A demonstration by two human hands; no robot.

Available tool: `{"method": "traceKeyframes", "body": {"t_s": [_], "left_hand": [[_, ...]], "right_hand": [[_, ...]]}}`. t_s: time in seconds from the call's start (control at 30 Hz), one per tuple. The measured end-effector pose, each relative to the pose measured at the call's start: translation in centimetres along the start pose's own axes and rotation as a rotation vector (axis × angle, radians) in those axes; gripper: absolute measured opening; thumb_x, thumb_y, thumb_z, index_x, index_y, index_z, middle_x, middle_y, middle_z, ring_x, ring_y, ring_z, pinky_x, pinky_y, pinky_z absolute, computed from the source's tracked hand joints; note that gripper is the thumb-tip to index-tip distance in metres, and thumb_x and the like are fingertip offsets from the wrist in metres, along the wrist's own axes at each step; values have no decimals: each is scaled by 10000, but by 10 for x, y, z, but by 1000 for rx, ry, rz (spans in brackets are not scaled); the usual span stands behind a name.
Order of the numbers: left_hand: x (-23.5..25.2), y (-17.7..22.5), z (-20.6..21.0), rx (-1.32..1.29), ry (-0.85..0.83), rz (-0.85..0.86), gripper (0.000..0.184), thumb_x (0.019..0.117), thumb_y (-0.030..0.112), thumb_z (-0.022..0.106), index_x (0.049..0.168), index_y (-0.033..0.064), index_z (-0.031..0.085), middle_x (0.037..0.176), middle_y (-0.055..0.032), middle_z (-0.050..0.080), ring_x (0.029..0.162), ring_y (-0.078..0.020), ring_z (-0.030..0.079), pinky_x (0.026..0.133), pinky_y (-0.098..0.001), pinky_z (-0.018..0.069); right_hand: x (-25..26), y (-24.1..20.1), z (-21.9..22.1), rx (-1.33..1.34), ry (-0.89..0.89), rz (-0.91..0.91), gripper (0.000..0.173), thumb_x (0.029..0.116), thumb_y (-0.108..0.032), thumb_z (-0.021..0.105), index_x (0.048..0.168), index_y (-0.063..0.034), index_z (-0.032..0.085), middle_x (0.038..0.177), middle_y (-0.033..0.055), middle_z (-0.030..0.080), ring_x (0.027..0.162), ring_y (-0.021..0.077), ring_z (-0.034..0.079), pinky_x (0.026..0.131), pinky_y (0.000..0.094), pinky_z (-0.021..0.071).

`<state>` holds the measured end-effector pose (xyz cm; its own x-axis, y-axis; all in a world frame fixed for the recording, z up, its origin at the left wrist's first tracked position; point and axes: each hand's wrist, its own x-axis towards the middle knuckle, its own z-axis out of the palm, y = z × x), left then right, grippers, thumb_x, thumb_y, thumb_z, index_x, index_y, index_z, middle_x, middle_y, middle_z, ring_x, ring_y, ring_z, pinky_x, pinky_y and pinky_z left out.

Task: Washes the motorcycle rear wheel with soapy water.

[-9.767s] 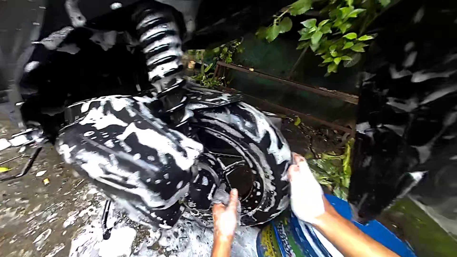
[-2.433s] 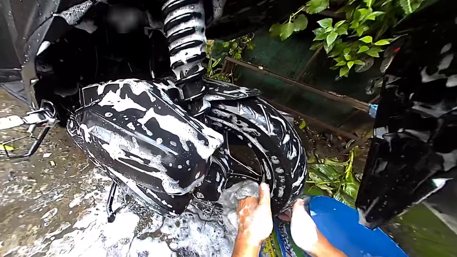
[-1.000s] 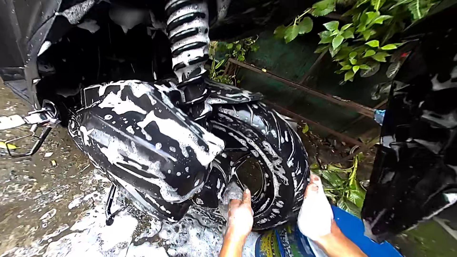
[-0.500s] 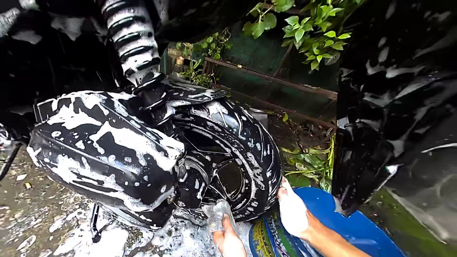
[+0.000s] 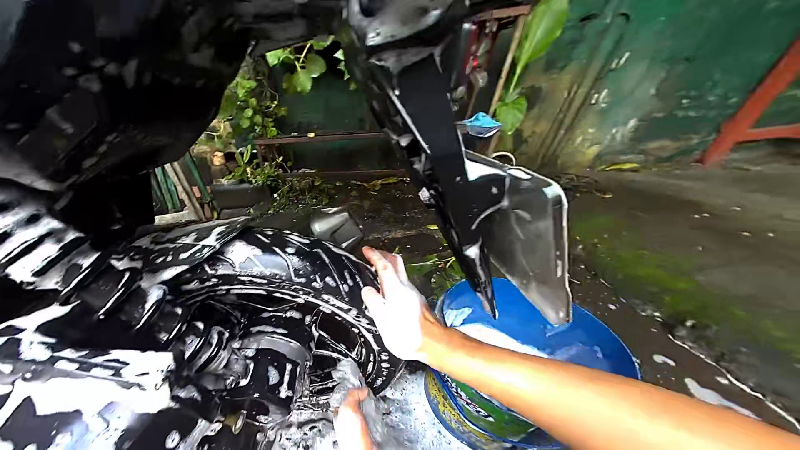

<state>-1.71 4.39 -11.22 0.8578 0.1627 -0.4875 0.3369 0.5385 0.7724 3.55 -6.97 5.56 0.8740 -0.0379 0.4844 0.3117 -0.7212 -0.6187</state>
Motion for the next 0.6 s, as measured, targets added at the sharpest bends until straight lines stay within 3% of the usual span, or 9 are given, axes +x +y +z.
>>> {"method": "traceKeyframes", "body": {"t_s": [0.1, 0.17, 0.23, 0.3, 0.4, 0.5, 0.53, 0.6], "left_hand": [[5, 25, -1, -11, -50, 109, 162, 1011, 127, 520, 1036, 10, 630, 772, -102, 636, 631, -172, 620, 555, -351, 544], [19, 46, 3, -39, -98, 151, 255, 1072, 211, 470, 1140, 24, 630, 876, -102, 662, 733, -166, 646, 638, -352, 568], [31, 46, 9, -6, -135, 124, 320, 1091, 292, 449, 1173, 37, 623, 889, -108, 669, 740, -171, 651, 625, -359, 568], [25, 33, 5, -6, -160, 36, 369, 1089, 308, 474, 1285, 28, 614, 1064, -156, 698, 919, -224, 682, 771, -423, 586], [3, 14, 3, -113, -110, -15, 313, 1080, 247, 483, 1229, 16, 632, 1020, -159, 695, 875, -222, 683, 732, -405, 587], [-8, 22, 3, -89, -61, 42, 275, 1072, 204, 471, 1120, 3, 651, 871, -128, 678, 730, -188, 660, 626, -359, 570], [-4, 31, 6, -36, -45, 111, 274, 1075, 208, 484, 1122, -3, 653, 877, -123, 671, 739, -179, 648, 642, -355, 565], [2, 48, 18, 32, 10, 209, 307, 1064, 231, 557, 1187, -38, 640, 1041, -172, 692, 925, -217, 669, 820, -410, 571]], "right_hand": [[2, 4, 3, -4, 24, -57, 641, 1000, -337, 510, 1596, -177, 338, 1604, 112, 362, 1323, 274, 540, 982, 518, 534], [2, 7, 4, 6, 17, -53, 624, 1002, -364, 498, 1581, -175, 362, 1568, 110, 401, 1289, 252, 558, 966, 490, 544], [1, 6, 3, 19, 6, -43, 603, 1009, -369, 490, 1569, -172, 383, 1552, 116, 420, 1271, 260, 568, 954, 503, 543], [0, 5, 3, 23, -4, -34, 589, 1015, -381, 482, 1561, -179, 397, 1543, 104, 431, 1294, 247, 552, 985, 499, 533], [0, 5, 2, 14, -11, -10, 578, 1012, -370, 475, 1554, -181, 409, 1537, 96, 437, 1307, 237, 544, 1003, 495, 525], [-3, 8, 3, 12, -9, -15, 571, 1011, -346, 479, 1548, -163, 411, 1518, 107, 452, 1292, 241, 552, 995, 487, 530], [-2, 9, 3, 13, -2, -23, 574, 1008, -344, 478, 1547, -156, 414, 1509, 110, 459, 1286, 240, 554, 994, 484, 530], [-4, 12, 2, 6, -4, -22, 576, 1011, -353, 470, 1546, -147, 414, 1504, 118, 464, 1286, 245, 555, 999, 487, 526]]}}
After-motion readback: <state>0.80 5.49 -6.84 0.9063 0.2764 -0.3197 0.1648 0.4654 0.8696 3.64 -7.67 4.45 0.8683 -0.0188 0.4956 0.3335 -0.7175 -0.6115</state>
